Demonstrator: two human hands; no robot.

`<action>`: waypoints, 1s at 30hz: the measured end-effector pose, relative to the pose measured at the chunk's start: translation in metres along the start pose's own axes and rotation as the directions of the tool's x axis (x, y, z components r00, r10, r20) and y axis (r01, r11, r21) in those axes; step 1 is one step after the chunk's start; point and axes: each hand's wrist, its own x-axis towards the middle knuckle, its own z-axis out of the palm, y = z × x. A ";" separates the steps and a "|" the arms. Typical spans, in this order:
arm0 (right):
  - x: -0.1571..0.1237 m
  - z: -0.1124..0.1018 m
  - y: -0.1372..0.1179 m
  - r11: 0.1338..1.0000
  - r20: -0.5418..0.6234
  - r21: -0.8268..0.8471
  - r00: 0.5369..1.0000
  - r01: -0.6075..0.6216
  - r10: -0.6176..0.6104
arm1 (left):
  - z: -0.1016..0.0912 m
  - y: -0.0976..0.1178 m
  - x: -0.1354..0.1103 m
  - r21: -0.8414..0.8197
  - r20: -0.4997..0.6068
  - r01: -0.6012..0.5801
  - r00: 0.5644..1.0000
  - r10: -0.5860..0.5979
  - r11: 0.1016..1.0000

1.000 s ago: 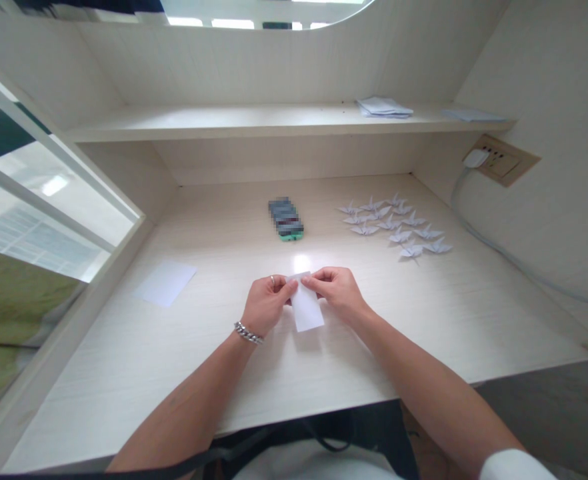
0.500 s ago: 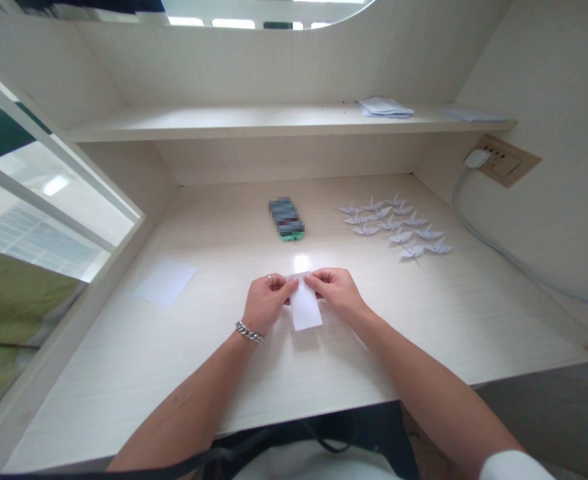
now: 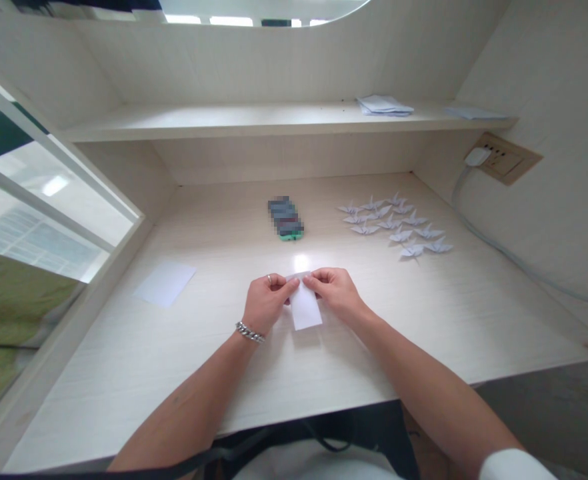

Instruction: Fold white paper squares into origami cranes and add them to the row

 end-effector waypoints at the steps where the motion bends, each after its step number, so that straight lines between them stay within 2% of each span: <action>1: 0.000 0.000 0.000 1.000 0.000 0.005 1.000 -0.003 0.003 | 0.000 0.000 0.000 -0.002 0.000 0.002 1.000 -0.002 1.000; 9: 0.000 0.000 0.000 0.999 0.007 0.037 1.000 -0.009 0.009 | 0.001 0.002 -0.002 -0.012 0.000 0.001 1.000 -0.001 1.000; 15: -0.001 0.003 -0.001 0.995 -0.026 0.088 0.999 -0.041 0.043 | -0.001 -0.005 0.001 -0.047 0.014 -0.005 1.000 0.006 0.999; 23: 0.003 0.008 0.010 0.998 -0.067 0.052 0.997 0.036 -0.033 | 0.002 -0.003 0.003 -0.267 0.073 0.095 0.994 -0.079 0.959; 30: 0.001 0.006 0.004 0.996 -0.140 0.071 0.989 0.051 -0.041 | 0.001 -0.006 0.004 -0.142 0.078 0.058 0.996 -0.048 0.988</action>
